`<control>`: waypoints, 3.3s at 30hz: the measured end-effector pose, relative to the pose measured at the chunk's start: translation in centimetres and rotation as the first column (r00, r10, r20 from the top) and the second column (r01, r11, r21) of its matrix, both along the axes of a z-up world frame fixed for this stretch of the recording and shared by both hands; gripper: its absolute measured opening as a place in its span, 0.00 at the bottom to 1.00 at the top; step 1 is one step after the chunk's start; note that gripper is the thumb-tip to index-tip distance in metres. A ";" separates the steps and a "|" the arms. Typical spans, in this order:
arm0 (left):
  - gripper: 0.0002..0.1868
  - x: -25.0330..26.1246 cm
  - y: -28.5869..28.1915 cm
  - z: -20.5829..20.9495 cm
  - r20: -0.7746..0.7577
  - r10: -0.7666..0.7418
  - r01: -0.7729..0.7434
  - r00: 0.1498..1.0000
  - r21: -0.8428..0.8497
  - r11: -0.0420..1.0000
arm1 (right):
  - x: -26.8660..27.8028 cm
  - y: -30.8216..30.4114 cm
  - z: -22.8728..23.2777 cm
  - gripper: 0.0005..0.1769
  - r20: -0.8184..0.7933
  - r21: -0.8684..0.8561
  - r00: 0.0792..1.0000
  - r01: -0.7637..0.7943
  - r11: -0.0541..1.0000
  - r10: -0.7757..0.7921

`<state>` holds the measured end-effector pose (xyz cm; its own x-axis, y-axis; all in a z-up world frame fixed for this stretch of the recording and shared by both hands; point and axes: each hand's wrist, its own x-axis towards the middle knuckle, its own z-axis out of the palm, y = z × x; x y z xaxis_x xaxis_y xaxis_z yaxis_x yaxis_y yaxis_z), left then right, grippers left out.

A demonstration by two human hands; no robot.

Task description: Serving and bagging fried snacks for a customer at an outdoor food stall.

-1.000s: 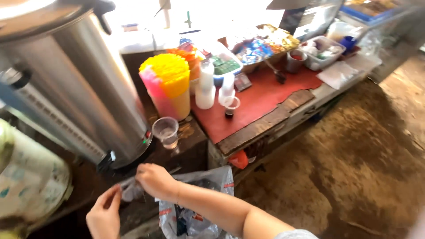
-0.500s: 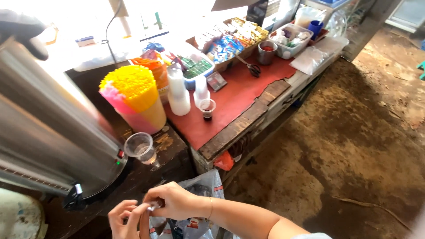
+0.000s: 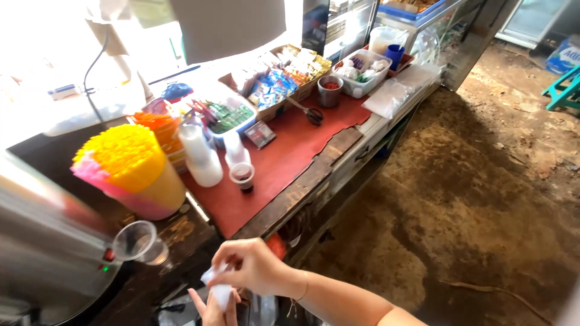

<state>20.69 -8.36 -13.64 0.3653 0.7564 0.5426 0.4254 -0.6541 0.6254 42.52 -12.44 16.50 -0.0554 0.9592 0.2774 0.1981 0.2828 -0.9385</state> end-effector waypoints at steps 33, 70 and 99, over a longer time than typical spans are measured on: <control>0.07 26.9 3.8 30.3 -0.637 -0.292 0.572 0.714 0.288 0.769 | 22.6 -7.2 -6.1 0.08 -0.785 -0.315 0.608 -0.560 0.766 0.121; 0.07 28.6 2.2 8.9 0.019 -0.068 0.069 0.998 -0.442 0.894 | 20.3 -3.8 -10.4 0.13 0.299 0.545 0.589 0.540 0.641 -0.751; 0.18 23.1 0.7 23.8 0.066 -0.323 0.312 0.944 -0.495 0.811 | 19.9 -2.5 -9.6 0.12 0.185 0.282 0.880 0.379 0.881 -0.438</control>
<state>43.78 -7.68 10.12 0.6386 0.7601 0.1199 0.2637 -0.3625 0.8939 62.45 -14.92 6.86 0.2353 0.8204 0.5212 0.5506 0.3294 -0.7670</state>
